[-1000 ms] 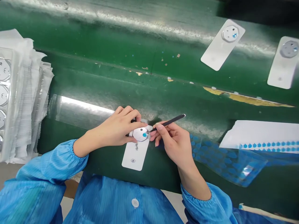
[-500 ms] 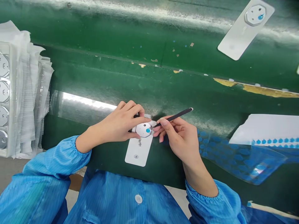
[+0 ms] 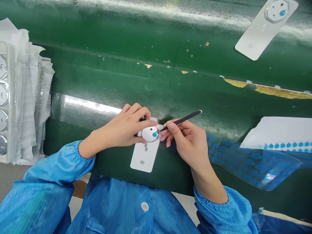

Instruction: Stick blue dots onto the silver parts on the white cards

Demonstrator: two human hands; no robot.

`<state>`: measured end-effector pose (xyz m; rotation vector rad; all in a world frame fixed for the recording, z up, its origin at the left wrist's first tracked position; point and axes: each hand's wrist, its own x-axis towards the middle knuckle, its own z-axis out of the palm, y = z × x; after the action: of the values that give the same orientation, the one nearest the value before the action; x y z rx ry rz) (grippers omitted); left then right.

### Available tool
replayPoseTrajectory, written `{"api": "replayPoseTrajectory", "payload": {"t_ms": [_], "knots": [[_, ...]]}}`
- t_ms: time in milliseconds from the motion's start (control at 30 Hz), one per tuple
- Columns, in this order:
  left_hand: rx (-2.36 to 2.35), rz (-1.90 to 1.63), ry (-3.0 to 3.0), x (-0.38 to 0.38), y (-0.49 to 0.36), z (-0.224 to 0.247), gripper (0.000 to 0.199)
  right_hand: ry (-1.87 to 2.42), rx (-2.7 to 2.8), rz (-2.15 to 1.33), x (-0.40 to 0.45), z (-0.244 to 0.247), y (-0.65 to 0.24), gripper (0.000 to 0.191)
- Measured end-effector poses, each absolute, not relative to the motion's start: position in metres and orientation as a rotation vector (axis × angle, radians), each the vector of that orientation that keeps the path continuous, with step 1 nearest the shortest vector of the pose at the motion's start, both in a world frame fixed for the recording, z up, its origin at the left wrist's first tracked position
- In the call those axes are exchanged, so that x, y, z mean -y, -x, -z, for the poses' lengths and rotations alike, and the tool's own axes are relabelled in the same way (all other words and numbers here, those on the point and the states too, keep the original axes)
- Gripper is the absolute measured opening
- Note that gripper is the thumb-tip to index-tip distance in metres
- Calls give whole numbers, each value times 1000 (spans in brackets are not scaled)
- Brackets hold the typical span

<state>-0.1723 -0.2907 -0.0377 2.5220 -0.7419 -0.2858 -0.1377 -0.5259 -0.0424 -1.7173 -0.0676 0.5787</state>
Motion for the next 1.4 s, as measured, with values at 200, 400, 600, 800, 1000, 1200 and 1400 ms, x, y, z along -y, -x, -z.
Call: {"api": "replayPoseTrajectory", "payload": {"t_ms": [200, 400, 600, 800, 1000, 1200, 1400], "knots": [[743, 299, -2530, 290, 172, 37, 50, 1729, 79, -579, 526, 43, 138, 34], [732, 295, -2517, 291, 173, 36, 47, 1719, 79, -565, 527, 45, 139, 33], [739, 296, -2526, 289, 172, 37, 53, 1725, 96, -563, 528, 48, 140, 31], [599, 263, -2688, 306, 190, 23, 59, 1711, 191, -536, 528, 52, 143, 25], [443, 329, -2766, 309, 191, 16, 54, 1691, 255, -157, 525, 51, 148, 21], [256, 417, -2027, 296, 183, 16, 40, 1644, 351, -56, 521, 45, 150, 20], [-18, 329, -1641, 307, 186, 22, 48, 1422, 188, -658, 516, 42, 155, 37]]}}
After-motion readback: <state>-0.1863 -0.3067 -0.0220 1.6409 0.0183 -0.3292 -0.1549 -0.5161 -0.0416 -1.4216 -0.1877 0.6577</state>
